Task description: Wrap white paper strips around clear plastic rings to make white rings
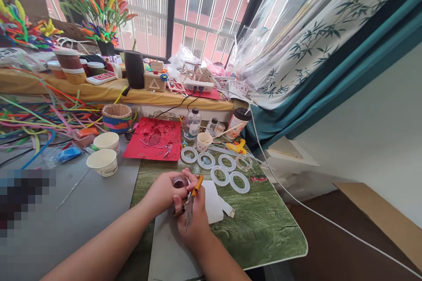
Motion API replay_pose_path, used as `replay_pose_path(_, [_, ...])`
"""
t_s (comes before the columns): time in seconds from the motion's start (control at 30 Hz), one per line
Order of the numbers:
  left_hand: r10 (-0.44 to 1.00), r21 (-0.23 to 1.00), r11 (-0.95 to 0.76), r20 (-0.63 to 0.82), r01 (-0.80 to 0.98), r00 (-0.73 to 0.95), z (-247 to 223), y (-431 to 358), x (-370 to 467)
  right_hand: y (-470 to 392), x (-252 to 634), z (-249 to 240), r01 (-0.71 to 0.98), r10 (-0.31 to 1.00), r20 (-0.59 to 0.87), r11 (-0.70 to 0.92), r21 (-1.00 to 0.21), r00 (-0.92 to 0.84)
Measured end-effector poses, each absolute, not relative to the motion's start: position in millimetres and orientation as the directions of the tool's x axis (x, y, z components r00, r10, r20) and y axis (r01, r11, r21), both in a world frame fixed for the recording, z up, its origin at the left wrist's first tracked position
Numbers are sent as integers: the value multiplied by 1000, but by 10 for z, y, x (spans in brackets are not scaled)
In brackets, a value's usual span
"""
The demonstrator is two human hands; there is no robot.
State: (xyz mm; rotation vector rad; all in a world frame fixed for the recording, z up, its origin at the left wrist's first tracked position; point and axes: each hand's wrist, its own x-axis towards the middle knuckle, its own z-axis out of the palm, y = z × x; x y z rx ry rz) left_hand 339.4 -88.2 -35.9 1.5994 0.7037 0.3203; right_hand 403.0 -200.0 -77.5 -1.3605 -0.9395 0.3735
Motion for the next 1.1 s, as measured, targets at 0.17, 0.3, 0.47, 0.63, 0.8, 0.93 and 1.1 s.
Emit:
replay_pose_path(0.17, [583,977,-12,-166,213,795,-446,-822,3399,-2006,4017,-728,333,742,384,227,-915,550])
replay_pose_path(0.3, [558,991,30,-125,131,820,-433,-761,3370,-1953,4063,-581,268,742,374,266,-926,557])
replay_pose_path(0.47, [545,994,-19,-81,109,834,-370,-734,3344,-1924,4174,-465,90,791,259,253,-963,555])
replay_pose_path(0.63, [579,968,-183,-33,170,814,-335,-737,3336,-1928,4276,-464,-150,847,151,260,-954,510])
replay_pose_path(0.8, [603,930,-310,32,198,797,-271,-747,3321,-1887,4307,-392,-373,828,23,277,-886,561])
replay_pose_path(0.93, [548,953,-248,-12,176,836,-236,-771,3313,-1886,4322,-402,-398,844,-2,251,-882,537])
replay_pose_path(1.1, [544,947,-243,-45,209,838,-222,-777,3314,-1889,4314,-451,-367,838,3,243,-898,546])
